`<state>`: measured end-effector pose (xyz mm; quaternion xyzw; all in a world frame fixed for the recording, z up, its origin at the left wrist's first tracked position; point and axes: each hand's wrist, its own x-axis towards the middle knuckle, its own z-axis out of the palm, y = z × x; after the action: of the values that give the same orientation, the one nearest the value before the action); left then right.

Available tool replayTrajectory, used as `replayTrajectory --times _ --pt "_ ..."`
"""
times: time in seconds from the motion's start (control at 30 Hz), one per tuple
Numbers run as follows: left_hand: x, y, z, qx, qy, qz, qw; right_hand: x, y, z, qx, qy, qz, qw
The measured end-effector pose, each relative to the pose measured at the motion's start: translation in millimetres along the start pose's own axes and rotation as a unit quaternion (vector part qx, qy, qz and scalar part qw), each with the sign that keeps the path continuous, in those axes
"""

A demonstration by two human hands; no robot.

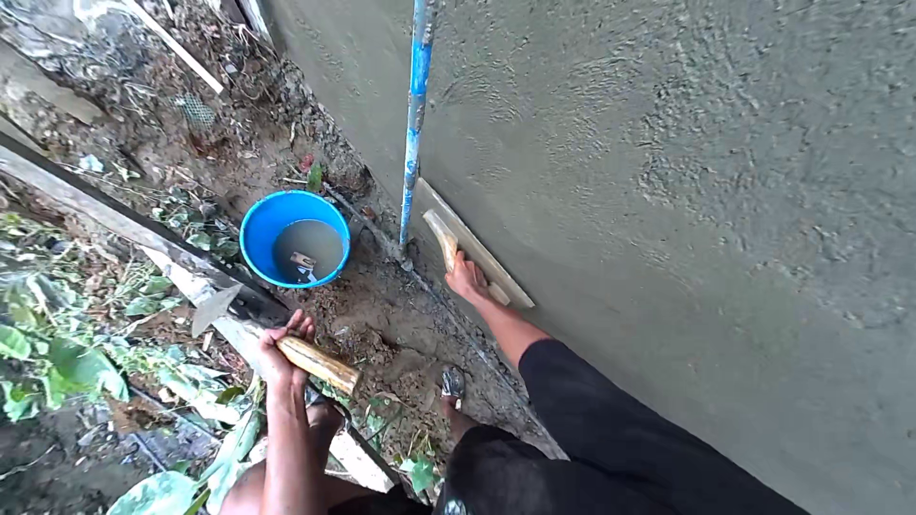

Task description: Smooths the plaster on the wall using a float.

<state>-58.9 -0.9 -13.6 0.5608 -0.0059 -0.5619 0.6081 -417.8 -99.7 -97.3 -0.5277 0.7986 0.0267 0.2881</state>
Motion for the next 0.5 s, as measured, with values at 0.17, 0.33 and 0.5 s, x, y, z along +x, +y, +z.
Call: replayTrajectory --times 0.17,0.33,0.5 --pt "2 2 -1 -0.019 0.01 0.002 1.0 12 -52 -46 -0.013 0.042 -0.006 0.999" --pt "21 9 21 -0.025 -0.008 0.024 0.999 -48 -66 -122 0.051 0.105 -0.027 0.993" --pt "43 7 25 -0.033 -0.028 0.011 0.999 -104 -44 -164 0.086 0.156 -0.025 0.984"
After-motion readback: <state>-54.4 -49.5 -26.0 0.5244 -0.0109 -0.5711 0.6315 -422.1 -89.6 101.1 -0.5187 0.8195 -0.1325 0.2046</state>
